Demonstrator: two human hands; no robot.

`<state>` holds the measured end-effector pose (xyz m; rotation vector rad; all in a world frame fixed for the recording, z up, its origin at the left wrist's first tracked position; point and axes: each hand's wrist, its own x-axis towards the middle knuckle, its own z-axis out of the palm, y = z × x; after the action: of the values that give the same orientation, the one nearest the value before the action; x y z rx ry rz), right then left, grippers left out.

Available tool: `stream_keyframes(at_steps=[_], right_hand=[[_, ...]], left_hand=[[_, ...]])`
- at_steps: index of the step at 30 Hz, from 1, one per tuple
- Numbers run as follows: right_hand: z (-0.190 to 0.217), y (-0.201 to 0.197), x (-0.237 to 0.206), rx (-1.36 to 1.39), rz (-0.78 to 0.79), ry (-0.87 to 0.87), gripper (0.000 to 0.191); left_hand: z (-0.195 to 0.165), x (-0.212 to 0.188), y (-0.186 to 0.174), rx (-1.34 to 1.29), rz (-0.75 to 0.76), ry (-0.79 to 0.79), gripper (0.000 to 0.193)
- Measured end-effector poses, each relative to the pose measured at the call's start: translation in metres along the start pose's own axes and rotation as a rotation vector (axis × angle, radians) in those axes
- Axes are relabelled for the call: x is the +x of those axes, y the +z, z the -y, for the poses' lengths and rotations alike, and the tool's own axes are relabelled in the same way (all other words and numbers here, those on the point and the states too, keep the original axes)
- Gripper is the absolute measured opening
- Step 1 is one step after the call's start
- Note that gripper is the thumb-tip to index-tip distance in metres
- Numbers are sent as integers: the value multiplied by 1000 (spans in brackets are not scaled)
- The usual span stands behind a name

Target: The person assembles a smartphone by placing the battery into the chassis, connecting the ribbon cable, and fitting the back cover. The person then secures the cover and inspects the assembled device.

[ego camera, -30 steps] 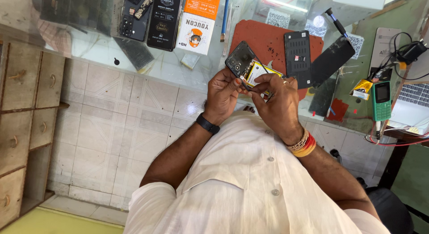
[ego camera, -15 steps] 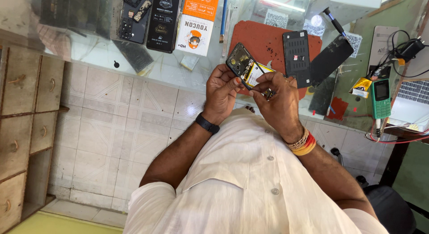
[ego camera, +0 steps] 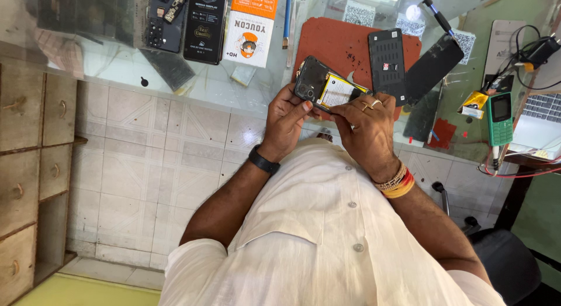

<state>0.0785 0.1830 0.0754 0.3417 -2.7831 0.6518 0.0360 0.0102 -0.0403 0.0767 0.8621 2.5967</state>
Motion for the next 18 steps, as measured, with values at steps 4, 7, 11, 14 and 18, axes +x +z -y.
stream_keyframes(at_steps=[4,7,11,14,18], right_hand=[[-2,1,-4,-56,-26,-80,14],[-3,0,-6,-79,-26,-96,15],[-3,1,-8,-92,-27,-111,16],[-4,1,-10,-101,-26,-123,16],[-6,4,-11,-112,-23,-125,16]], left_hand=[[0,-2,3,113,-19,-21,17],[-3,-1,5,189,-26,-23,17],[-9,-2,6,284,-26,-36,17],[-11,-3,6,340,-25,-38,18],[-15,0,3,371,-29,-57,24]])
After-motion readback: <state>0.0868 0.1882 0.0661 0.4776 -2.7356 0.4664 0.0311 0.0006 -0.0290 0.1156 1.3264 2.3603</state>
